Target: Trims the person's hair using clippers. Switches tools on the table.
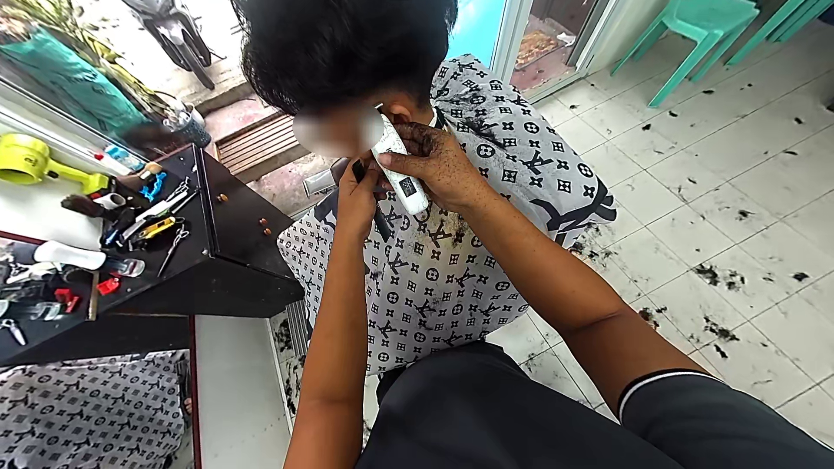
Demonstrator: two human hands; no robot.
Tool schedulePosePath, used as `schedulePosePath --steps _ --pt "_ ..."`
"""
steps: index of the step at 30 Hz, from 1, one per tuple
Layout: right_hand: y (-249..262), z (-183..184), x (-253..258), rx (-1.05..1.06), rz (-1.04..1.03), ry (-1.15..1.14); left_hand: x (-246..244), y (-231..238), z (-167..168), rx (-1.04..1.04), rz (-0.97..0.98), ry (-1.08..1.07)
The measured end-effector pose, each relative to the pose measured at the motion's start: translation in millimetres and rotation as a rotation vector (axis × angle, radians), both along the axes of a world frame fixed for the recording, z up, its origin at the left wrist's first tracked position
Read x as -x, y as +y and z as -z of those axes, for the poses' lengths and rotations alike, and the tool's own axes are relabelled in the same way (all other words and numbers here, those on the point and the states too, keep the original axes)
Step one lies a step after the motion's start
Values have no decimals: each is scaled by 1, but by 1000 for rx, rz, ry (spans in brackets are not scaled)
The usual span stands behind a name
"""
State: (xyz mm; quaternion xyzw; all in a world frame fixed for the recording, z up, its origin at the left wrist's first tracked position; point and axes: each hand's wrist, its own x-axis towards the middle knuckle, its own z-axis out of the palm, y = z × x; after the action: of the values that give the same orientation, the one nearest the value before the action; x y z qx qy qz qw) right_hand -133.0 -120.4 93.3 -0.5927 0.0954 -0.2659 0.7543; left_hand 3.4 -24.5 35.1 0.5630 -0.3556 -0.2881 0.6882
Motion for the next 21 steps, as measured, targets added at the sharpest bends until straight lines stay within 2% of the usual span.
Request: schedulePosePath --steps 2,4,13,21 --pt "1 0 2 -179 -52 14 0 0 0 7 4 -10" --pt "1 1 2 -252 -72 -16 -1 0 -1 14 11 -27" --pt "-3 3 2 -291 -109 -131 1 0 -2 -20 -15 -40" --pt "-1 5 1 -354 -109 -134 1 -1 -1 -9 -15 -26"
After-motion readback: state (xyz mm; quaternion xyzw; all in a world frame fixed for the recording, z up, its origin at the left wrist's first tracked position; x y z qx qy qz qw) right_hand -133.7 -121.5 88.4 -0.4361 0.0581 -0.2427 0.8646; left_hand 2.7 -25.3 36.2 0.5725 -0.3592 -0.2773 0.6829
